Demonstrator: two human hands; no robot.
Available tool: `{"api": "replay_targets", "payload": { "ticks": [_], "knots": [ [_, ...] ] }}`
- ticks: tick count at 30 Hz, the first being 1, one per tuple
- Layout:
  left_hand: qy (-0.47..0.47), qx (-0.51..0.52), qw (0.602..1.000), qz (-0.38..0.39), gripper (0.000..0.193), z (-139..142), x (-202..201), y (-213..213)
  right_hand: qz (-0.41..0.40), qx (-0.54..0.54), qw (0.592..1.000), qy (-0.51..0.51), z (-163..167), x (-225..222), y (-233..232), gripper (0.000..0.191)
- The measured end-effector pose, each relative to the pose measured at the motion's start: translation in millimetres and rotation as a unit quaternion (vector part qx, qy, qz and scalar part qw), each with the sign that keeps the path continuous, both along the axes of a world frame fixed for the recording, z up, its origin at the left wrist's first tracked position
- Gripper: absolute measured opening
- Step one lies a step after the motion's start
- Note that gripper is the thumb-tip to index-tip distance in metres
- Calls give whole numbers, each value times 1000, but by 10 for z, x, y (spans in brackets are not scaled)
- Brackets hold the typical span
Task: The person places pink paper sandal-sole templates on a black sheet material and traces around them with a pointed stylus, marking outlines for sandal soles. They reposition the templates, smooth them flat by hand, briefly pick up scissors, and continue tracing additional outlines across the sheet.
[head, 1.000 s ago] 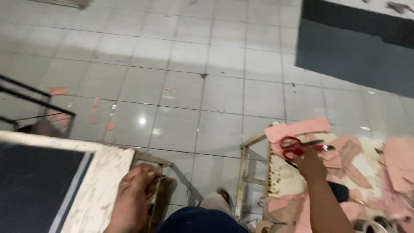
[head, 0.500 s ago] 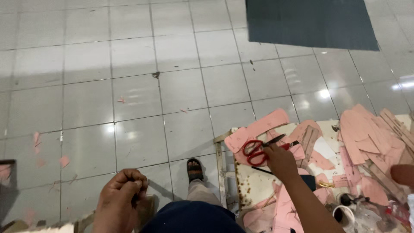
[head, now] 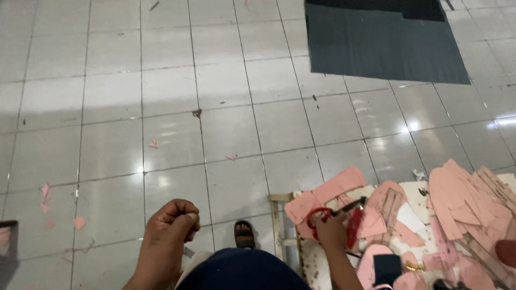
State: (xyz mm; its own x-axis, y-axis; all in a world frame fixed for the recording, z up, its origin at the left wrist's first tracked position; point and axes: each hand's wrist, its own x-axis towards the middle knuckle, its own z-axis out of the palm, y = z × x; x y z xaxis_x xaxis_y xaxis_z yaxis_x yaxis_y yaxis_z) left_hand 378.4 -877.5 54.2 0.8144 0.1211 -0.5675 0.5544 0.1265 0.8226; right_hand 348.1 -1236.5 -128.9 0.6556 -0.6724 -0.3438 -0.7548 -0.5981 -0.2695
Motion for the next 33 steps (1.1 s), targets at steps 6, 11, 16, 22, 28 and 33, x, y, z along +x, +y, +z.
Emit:
{"api": "replay_targets", "payload": {
  "ticks": [6, 11, 16, 22, 28, 33],
  "knots": [
    [10, -122, 992, 41, 12, -126, 445, 421, -199, 208, 953, -99, -88, 14, -109, 52],
    [-33, -152, 985, 68, 11, -166, 669, 1079, -128, 357, 919, -109, -107, 121, 324, 29],
    [-104, -189, 965, 148, 8, 21, 774, 2023, 182, 423, 869, -182, 30, 1046, 1802, 55],
    [-246, -195, 897, 310, 9, 248, 73, 3231, 476, 424, 769, -45, 1168, 1708, 4150, 74],
    [-287, -149, 782, 532, 12, 387, -1080, 3897, 760, 308, 568, 65, 2088, 1378, 6210, 92],
    [-292, -103, 666, 679, 14, 447, -1778, 4076, 884, 209, 417, 38, 2230, 831, 7320, 92]
  ]
}}
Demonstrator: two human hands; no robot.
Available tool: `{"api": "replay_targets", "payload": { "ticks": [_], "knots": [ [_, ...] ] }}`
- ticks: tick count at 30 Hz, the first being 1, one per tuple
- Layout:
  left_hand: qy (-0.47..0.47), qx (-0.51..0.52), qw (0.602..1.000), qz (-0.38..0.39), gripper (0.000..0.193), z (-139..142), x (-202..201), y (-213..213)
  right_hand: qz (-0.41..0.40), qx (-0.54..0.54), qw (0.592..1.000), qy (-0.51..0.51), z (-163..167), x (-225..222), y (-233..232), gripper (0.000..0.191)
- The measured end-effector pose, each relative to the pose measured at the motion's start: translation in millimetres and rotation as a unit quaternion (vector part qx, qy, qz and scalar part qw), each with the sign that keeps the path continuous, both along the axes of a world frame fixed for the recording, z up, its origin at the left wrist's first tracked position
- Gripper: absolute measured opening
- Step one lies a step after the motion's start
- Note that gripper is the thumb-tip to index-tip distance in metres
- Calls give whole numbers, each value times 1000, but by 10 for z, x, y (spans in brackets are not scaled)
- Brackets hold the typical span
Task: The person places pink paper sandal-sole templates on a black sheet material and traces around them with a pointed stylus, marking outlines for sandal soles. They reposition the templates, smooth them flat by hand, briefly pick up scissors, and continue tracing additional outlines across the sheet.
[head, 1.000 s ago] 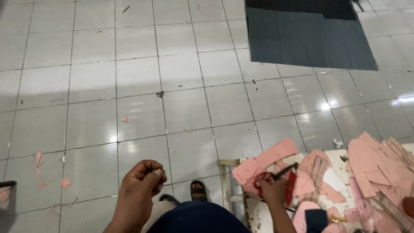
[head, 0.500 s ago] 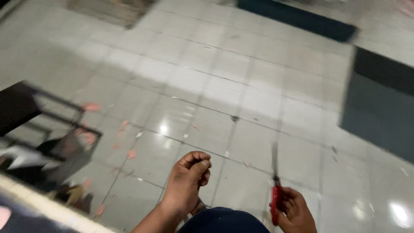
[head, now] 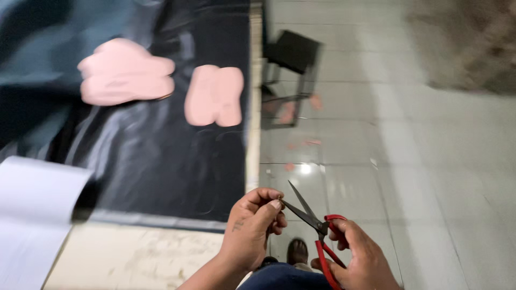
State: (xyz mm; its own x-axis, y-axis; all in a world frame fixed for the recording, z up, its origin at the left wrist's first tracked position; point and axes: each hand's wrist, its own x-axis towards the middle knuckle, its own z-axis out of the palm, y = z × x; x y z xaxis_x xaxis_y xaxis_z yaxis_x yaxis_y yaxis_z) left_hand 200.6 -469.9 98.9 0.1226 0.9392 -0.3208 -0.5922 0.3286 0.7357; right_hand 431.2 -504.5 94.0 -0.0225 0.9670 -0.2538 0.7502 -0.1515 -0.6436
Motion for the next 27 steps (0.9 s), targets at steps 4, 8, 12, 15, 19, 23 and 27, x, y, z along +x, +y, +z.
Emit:
{"api": "replay_targets", "payload": {
  "ticks": [4, 8, 12, 15, 19, 23, 27],
  "knots": [
    [-21, -24, 992, 122, 14, 80, -290, 97, 165, 85, 982, 28, -80, -212, 743, 83],
    [11, -28, 973, 231, 13, 97, -266, 87, 281, 73, 955, 65, -156, -318, 1322, 76],
    [54, -25, 943, 329, 13, 140, -82, 124, 360, 10, 932, 30, -14, -399, 1816, 74],
    [76, -16, 920, 383, 16, 177, 80, 128, 473, 40, 874, 101, 132, -400, 2054, 73],
    [111, -5, 901, 420, 15, 207, 194, 65, 516, -82, 852, 36, 244, -519, 2326, 74],
    [188, 24, 878, 440, 11, 206, 125, -34, 562, -124, 817, 25, 259, -784, 2440, 68],
    [170, 32, 865, 472, 9, 183, -92, -89, 596, -164, 785, 35, 301, -1147, 2501, 75]
  ]
}}
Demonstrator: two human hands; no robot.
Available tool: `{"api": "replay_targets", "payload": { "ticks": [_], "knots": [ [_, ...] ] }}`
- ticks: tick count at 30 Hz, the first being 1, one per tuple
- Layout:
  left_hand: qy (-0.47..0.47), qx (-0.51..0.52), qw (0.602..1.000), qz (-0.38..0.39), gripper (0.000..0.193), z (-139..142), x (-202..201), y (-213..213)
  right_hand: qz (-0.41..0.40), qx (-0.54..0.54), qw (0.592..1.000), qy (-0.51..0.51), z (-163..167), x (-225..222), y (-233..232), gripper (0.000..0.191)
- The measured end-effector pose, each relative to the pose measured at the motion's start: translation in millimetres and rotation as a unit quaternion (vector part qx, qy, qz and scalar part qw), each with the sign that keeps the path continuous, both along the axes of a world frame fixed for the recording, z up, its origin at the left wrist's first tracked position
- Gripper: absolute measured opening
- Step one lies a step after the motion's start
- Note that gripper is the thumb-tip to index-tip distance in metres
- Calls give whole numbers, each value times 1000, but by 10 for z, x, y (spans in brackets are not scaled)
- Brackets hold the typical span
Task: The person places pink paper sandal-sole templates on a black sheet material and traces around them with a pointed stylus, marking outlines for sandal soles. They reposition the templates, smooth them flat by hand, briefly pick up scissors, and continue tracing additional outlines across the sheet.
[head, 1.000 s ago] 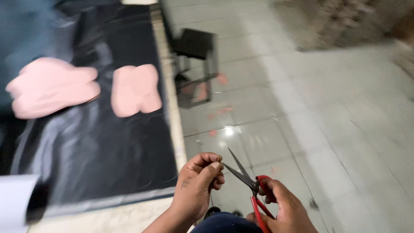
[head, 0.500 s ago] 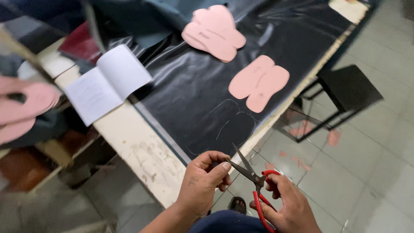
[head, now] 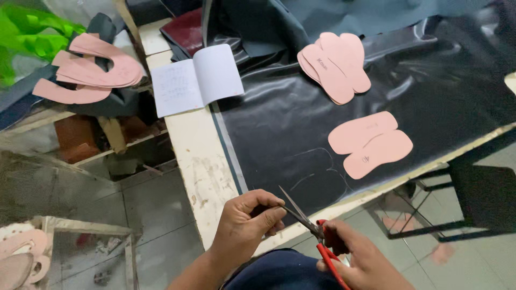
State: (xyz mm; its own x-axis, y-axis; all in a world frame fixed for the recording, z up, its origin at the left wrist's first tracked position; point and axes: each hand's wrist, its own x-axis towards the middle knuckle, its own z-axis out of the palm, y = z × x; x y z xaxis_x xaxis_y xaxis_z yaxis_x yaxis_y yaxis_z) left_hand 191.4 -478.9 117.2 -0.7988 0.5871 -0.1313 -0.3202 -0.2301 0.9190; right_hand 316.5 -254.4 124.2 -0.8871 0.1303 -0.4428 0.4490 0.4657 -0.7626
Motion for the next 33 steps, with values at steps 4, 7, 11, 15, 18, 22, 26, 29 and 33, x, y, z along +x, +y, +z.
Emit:
{"api": "replay_targets", "payload": {
  "ticks": [4, 7, 11, 15, 18, 22, 26, 29, 33],
  "knots": [
    [68, 2, 998, 19, 9, -16, -263, -104, 32, -27, 997, -67, 75, -367, 34, 67],
    [113, 1, 993, 32, 9, -30, -377, -213, 60, -57, 996, -30, 64, -579, -6, 66],
    [157, 12, 985, 75, 8, -51, -442, -297, 104, -47, 993, -4, -14, -814, -40, 63],
    [106, -21, 987, 116, 8, -32, -404, -310, 141, -109, 983, -38, -62, -1025, 4, 61],
    [105, 2, 983, 153, 7, -9, -302, -262, 169, -120, 978, -25, -87, -1151, 67, 61],
    [148, -20, 969, 198, 7, -15, -152, -203, 194, -121, 973, -42, -156, -1237, 121, 56],
    [119, 1, 964, 236, 8, -56, -127, -73, 223, -100, 969, -48, -187, -1301, 176, 50],
    [102, 41, 961, 255, 10, -77, -93, 42, 244, -142, 958, -48, -154, -1351, 233, 56],
    [109, 71, 961, 245, 10, -92, -73, 129, 241, -149, 955, -86, -97, -1414, 284, 57]
  ]
}}
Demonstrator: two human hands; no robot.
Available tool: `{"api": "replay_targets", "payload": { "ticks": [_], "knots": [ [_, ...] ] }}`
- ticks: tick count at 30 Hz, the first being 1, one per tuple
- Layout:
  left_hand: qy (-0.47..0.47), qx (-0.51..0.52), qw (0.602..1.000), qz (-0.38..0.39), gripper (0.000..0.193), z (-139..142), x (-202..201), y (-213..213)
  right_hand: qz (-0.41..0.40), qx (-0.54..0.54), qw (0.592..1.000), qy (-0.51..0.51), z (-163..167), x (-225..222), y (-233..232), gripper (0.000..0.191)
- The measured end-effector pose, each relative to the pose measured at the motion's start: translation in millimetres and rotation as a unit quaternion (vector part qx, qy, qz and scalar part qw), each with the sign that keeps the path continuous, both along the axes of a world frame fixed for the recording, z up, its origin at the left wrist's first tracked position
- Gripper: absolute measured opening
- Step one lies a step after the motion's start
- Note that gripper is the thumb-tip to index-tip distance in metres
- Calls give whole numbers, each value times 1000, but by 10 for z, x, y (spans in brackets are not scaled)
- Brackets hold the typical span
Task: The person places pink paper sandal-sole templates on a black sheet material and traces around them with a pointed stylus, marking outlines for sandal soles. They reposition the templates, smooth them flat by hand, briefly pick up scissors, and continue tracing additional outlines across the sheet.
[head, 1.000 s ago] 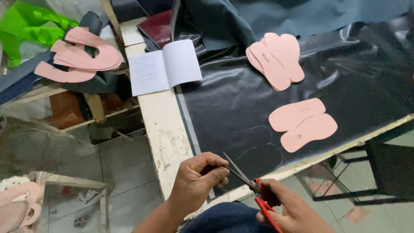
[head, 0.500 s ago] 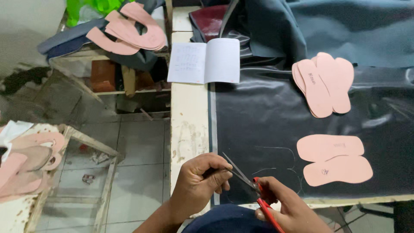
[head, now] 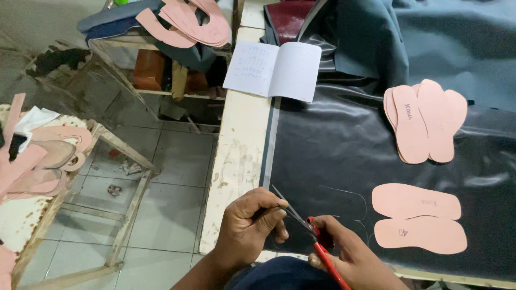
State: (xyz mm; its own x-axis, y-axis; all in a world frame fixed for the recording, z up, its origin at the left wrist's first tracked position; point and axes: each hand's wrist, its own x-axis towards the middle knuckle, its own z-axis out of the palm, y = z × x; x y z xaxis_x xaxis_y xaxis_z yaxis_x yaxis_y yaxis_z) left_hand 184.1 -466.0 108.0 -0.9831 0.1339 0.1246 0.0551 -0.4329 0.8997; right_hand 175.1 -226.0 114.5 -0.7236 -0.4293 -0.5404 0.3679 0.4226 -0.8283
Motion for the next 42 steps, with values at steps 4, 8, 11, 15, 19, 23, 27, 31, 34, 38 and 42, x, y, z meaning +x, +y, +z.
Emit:
{"api": "replay_targets", "payload": {
  "ticks": [4, 8, 11, 15, 19, 23, 27, 31, 34, 38, 42],
  "knots": [
    [16, -90, 995, 34, 8, 7, -9, 46, -9, 16, 1000, 9, 23, -24, -9, 60],
    [80, -106, 989, 59, 4, 51, -92, 57, 17, 30, 999, -35, 85, -99, 11, 61],
    [132, -180, 971, 85, 6, 107, -128, -6, 32, -13, 998, -56, 158, -164, 37, 64],
    [135, -220, 963, 75, 8, 153, -170, -66, 50, 57, 994, -77, 219, -257, 61, 65],
    [139, -204, 966, 70, 7, 161, -184, -92, 57, 84, 992, -74, 188, -292, 28, 65],
    [130, -195, 969, 80, 7, 153, -223, -98, 76, 91, 991, -63, 169, -351, 18, 65],
    [114, -183, 974, 72, 6, 143, -257, -102, 58, 130, 985, -102, 198, -390, -5, 70],
    [101, -180, 976, 69, 7, 123, -260, -123, 69, 104, 988, -91, 265, -399, -24, 73],
    [88, -163, 980, 66, 6, 101, -271, -129, 91, 116, 987, -57, 304, -419, -30, 72],
    [99, -164, 980, 61, 6, 86, -280, -134, 70, 106, 990, -60, 277, -425, -61, 68],
    [64, -161, 984, 46, 4, 89, -275, -130, 57, 70, 993, -75, 209, -415, -52, 64]
  ]
}}
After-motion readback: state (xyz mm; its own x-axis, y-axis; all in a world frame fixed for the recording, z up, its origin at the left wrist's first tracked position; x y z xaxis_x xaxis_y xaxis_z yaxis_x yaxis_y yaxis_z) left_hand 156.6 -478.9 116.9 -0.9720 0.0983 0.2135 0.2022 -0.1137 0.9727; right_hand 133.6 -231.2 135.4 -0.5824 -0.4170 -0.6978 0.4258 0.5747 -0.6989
